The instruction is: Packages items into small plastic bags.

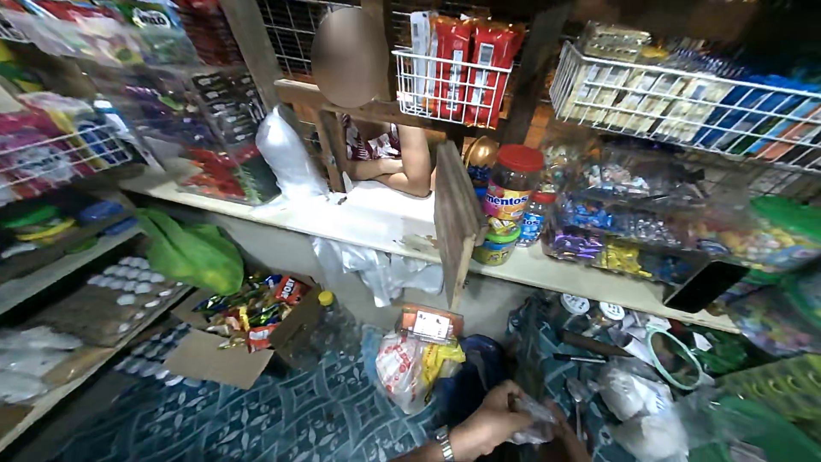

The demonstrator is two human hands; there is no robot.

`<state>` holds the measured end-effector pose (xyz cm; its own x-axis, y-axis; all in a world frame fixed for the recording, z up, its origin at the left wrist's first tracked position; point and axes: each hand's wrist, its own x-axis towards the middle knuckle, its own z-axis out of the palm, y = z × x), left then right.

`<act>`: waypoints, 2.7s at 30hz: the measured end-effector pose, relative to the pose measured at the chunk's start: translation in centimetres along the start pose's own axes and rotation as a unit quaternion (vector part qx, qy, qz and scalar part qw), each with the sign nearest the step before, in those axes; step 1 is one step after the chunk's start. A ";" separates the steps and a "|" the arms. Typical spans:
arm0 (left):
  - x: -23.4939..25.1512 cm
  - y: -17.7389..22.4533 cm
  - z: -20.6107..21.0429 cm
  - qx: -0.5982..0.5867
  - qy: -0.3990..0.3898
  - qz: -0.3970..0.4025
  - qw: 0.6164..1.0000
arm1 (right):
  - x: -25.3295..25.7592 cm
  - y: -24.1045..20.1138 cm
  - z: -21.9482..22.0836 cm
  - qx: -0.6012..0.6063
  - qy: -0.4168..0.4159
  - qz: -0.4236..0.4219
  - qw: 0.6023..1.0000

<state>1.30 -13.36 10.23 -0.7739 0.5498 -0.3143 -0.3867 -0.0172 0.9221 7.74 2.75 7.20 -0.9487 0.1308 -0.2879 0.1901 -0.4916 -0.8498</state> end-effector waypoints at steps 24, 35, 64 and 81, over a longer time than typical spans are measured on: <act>4.5 -0.4 0.8 -0.154 0.047 -0.258 0.953 | -0.5 -0.5 -2.1 -0.300 0.143 -0.014 0.943; 4.5 -0.5 0.6 0.203 -0.040 0.023 0.978 | 0.6 -2.3 -1.9 -0.017 0.125 0.004 0.992; 5.0 -1.9 -4.4 -0.374 0.003 -0.139 0.917 | 6.2 -2.5 -5.5 -0.683 0.152 0.279 0.658; 7.4 -1.7 -2.7 -0.429 -0.013 -0.059 0.901 | 1.2 -8.0 -2.7 -0.624 0.259 0.109 0.729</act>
<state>-5.10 -11.49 5.75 -0.6940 0.6098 -0.3828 -0.7200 -0.5904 0.3648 5.79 9.13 12.46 -0.7001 0.6337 -0.3291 0.7109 0.5749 -0.4052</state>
